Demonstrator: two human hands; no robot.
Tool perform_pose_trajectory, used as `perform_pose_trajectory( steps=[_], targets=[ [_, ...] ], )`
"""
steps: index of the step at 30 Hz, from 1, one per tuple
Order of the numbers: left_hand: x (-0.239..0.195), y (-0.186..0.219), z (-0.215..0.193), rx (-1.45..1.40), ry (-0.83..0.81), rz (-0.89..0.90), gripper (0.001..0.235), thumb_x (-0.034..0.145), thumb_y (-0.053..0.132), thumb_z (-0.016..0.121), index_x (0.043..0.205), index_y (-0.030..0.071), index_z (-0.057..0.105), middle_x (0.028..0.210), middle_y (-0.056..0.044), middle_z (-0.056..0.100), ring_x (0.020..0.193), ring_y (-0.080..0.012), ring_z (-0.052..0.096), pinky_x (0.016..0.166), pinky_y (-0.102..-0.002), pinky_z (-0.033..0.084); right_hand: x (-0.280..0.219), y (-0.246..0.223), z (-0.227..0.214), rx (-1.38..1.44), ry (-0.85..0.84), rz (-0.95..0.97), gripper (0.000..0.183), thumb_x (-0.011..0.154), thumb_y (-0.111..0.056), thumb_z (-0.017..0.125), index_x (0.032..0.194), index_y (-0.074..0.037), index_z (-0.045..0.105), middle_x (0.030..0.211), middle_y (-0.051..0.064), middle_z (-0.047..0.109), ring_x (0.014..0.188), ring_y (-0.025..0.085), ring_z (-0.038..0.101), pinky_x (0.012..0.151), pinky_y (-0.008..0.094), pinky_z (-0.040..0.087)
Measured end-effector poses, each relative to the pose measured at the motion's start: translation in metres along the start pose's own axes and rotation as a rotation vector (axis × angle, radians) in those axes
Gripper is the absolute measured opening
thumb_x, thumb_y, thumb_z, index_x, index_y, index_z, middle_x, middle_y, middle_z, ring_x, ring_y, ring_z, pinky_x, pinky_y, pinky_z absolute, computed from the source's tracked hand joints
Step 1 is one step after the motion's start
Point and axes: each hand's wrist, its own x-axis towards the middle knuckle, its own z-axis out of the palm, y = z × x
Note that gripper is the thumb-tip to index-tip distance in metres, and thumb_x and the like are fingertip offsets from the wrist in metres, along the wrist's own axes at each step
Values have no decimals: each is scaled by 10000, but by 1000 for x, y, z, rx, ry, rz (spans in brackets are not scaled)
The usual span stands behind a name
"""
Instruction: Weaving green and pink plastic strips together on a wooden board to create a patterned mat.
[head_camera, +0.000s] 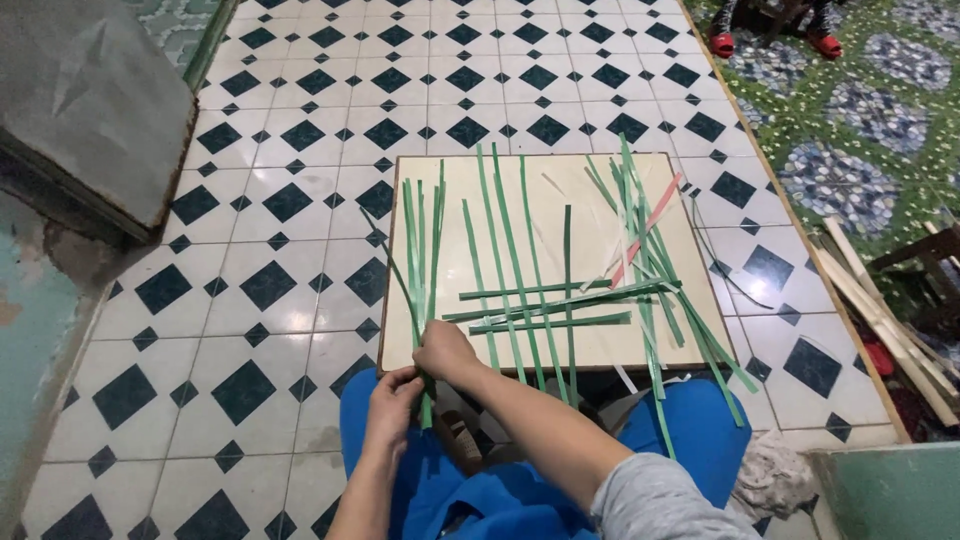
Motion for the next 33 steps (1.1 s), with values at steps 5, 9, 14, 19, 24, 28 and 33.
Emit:
perform_pose_trajectory(
  steps=[5, 9, 14, 19, 24, 28, 33],
  targets=[
    [-11, 8, 5, -69, -21, -77, 276, 877, 18, 621, 1149, 57, 652, 986, -147, 666, 845, -259, 615, 660, -350, 492, 10, 10, 5, 78, 1, 47, 96, 754, -121, 585, 773, -33, 617, 779, 133, 651, 745, 313, 632, 607, 409, 475],
    [-4, 3, 7, -167, -17, -122, 290, 872, 21, 634, 1158, 63, 663, 908, -158, 679, 753, -275, 623, 607, -364, 494, -7, 8, -21, 367, -13, 113, 87, 833, -122, 583, 754, -118, 547, 737, 61, 604, 685, 224, 595, 589, 368, 456],
    [-13, 8, 12, -145, -23, -44, 479, 791, -37, 698, 1247, 12, 559, 986, -192, 648, 831, -312, 663, 672, -400, 560, -27, 22, -47, 492, 11, 13, 121, 722, -79, 570, 788, -32, 660, 707, 124, 709, 712, 272, 640, 659, 382, 493],
    [6, 2, 1, -69, -21, 38, 593, 757, -94, 711, 1303, -55, 482, 990, -242, 597, 848, -346, 665, 659, -458, 606, -90, 25, -128, 610, 7, 11, 536, 744, -136, 670, 1254, 20, 610, 952, 188, 735, 1131, 360, 634, 972, 460, 468],
    [2, 25, -24, 728, 156, 174, 541, 745, 426, 807, 1204, 174, 671, 998, -50, 744, 1025, -299, 684, 853, -450, 530, -49, 123, -212, 322, 433, 109, 313, 883, -91, 587, 1160, -172, 708, 843, 56, 735, 756, 203, 669, 669, 323, 540],
    [-27, 56, -2, 774, 306, 408, 462, 823, 314, 768, 1206, 75, 668, 1049, -170, 692, 1001, -393, 665, 870, -483, 509, -44, 178, -254, 96, 567, 161, 300, 876, -97, 574, 1119, -167, 734, 849, 67, 739, 900, 289, 679, 805, 422, 528],
    [9, 17, 73, 835, 4, 1474, 384, 746, 330, 783, 1086, 181, 682, 1197, -82, 610, 1182, -325, 529, 985, -452, 423, 3, 242, -256, 60, 667, 156, 274, 871, -96, 609, 1107, -129, 743, 949, 108, 720, 934, 314, 679, 779, 441, 547]
  ],
)
